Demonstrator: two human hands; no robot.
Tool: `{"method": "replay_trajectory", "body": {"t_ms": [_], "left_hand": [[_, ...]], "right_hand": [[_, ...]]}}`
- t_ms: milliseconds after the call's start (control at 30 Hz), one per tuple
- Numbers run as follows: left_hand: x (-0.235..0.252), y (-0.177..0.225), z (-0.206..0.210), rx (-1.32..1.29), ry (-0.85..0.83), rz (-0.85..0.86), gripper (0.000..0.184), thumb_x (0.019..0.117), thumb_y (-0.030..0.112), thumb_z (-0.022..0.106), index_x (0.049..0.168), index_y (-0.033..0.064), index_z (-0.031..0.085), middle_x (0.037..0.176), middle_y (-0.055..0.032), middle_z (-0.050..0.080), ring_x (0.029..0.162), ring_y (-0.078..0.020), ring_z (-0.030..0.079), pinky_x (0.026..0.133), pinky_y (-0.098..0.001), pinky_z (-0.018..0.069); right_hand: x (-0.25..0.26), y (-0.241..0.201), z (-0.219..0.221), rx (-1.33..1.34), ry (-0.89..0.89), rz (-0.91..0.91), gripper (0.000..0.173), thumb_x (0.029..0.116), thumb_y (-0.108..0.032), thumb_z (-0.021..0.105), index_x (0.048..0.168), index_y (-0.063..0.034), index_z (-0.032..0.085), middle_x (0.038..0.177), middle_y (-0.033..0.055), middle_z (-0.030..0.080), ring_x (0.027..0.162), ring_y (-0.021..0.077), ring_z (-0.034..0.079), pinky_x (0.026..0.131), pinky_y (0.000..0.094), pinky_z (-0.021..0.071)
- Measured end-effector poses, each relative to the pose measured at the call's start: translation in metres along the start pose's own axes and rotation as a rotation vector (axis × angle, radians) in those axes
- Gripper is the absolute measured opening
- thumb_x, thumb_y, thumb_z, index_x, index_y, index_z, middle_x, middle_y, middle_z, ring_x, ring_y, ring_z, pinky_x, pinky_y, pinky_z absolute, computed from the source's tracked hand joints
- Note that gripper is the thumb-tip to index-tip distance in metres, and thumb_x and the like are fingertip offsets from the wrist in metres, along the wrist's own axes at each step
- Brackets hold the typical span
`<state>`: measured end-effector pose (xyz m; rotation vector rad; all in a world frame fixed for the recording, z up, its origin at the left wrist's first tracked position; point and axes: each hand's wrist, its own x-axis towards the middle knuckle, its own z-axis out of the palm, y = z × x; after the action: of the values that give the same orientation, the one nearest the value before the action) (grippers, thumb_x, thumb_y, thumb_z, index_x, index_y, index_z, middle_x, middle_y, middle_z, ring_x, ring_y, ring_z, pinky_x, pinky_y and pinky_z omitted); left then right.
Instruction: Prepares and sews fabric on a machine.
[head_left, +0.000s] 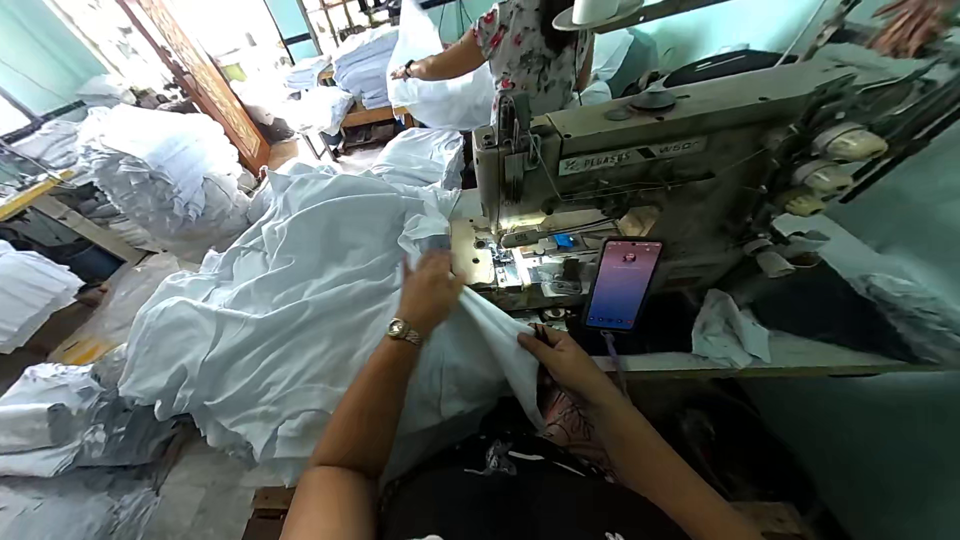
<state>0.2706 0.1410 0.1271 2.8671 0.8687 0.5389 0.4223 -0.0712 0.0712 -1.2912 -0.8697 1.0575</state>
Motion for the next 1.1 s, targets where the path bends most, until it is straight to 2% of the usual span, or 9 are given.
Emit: {"method": "replay_trajectory", "body": {"t_ms": [67, 167, 233, 400, 600, 800, 900, 967, 1100], "left_hand": [[-0.007, -0.007, -0.014, -0.026, 0.019, -0.136, 0.04, 0.105, 0.032, 0.055, 0.128, 0.0017, 0.067, 0.135, -0.0186, 0.064, 0.129, -0.0369, 0.058, 0.111, -0.066, 0.0375], [-0.036, 0.035, -0.02, -0.181, -0.021, 0.039, 0.03, 0.1043, 0.017, 0.051, 0.126, 0.0067, 0.069, 0.124, -0.0133, 0.069, 0.104, -0.0275, 0.071, 0.089, -0.049, 0.0586], [-0.048, 0.055, -0.012, -0.302, -0.229, 0.137, 0.036, 0.1085, 0.022, 0.043, 0.132, 0.0083, 0.066, 0.131, -0.0118, 0.066, 0.111, -0.0234, 0.069, 0.095, -0.0438, 0.0574], [-0.057, 0.039, -0.002, -0.592, -0.235, 0.107, 0.026, 0.1039, 0.026, 0.058, 0.106, 0.0033, 0.071, 0.098, -0.0086, 0.064, 0.076, -0.0095, 0.061, 0.07, -0.0236, 0.0542], [-0.068, 0.054, 0.0, -0.599, -0.15, 0.116, 0.022, 0.0996, 0.024, 0.065, 0.107, 0.0048, 0.074, 0.099, -0.0084, 0.067, 0.079, -0.009, 0.063, 0.073, -0.0232, 0.0545], [-0.071, 0.043, 0.004, -0.829, -0.017, 0.149, 0.018, 0.0973, 0.021, 0.07, 0.103, 0.006, 0.076, 0.095, -0.0028, 0.07, 0.089, -0.0051, 0.064, 0.082, -0.0226, 0.0532], [-0.079, 0.047, -0.001, -0.978, 0.016, 0.109, 0.044, 0.0956, 0.02, 0.072, 0.138, 0.0089, 0.063, 0.131, -0.0125, 0.059, 0.104, -0.0173, 0.067, 0.083, -0.0318, 0.0617], [-0.09, 0.047, -0.01, -0.996, 0.07, 0.087, 0.056, 0.0947, 0.022, 0.072, 0.145, 0.0051, 0.053, 0.145, -0.0156, 0.05, 0.11, -0.0222, 0.067, 0.083, -0.0365, 0.0637], [-0.123, 0.06, -0.004, -1.032, 0.075, -0.028, 0.03, 0.0924, 0.025, 0.075, 0.105, 0.0, 0.062, 0.086, -0.0013, 0.069, 0.068, -0.0069, 0.066, 0.062, -0.0255, 0.0581]], "right_hand": [[-0.002, 0.002, -0.005, -0.104, 0.035, -0.036, 0.02, 0.1043, -0.026, 0.058, 0.096, -0.0081, 0.063, 0.071, -0.0038, 0.058, 0.053, 0.0027, 0.051, 0.048, 0.0202, 0.0444], [-0.002, 0.004, -0.003, -0.225, 0.003, -0.126, 0.023, 0.1009, -0.026, 0.063, 0.094, -0.005, 0.067, 0.074, -0.0042, 0.06, 0.064, 0.0002, 0.055, 0.062, 0.0205, 0.0495], [-0.002, 0.003, 0.004, -0.257, -0.032, -0.215, 0.022, 0.0998, -0.025, 0.064, 0.097, -0.0029, 0.069, 0.077, -0.0033, 0.063, 0.068, -0.0011, 0.057, 0.066, 0.0192, 0.0503], [-0.002, 0.005, -0.003, -0.339, -0.068, -0.253, 0.025, 0.1012, -0.027, 0.062, 0.094, -0.0034, 0.068, 0.073, -0.0031, 0.059, 0.065, -0.0006, 0.053, 0.064, 0.0195, 0.0464], [-0.002, 0.004, 0.009, -0.227, -0.13, -0.207, 0.021, 0.0976, -0.023, 0.069, 0.104, -0.003, 0.07, 0.086, -0.0002, 0.07, 0.076, 0.0017, 0.064, 0.074, 0.0216, 0.0551], [-0.007, 0.004, 0.02, -0.166, -0.266, -0.15, 0.016, 0.093, -0.017, 0.073, 0.098, -0.004, 0.066, 0.078, -0.0031, 0.063, 0.069, 0.0022, 0.06, 0.067, 0.0219, 0.052], [-0.013, -0.004, 0.026, 0.013, -0.243, -0.129, 0.027, 0.09, -0.008, 0.074, 0.114, -0.0009, 0.066, 0.093, 0.0015, 0.072, 0.081, 0.0065, 0.069, 0.076, 0.0267, 0.0593], [-0.019, -0.011, 0.026, 0.148, -0.21, -0.112, 0.033, 0.0874, -0.004, 0.076, 0.118, -0.0023, 0.064, 0.095, 0.0021, 0.072, 0.076, 0.0071, 0.067, 0.068, 0.0255, 0.0573], [-0.021, -0.022, 0.037, 0.298, -0.158, -0.113, 0.031, 0.0817, -0.001, 0.081, 0.105, -0.0072, 0.061, 0.083, -0.0022, 0.066, 0.064, 0.0034, 0.06, 0.057, 0.0204, 0.0518]]}}
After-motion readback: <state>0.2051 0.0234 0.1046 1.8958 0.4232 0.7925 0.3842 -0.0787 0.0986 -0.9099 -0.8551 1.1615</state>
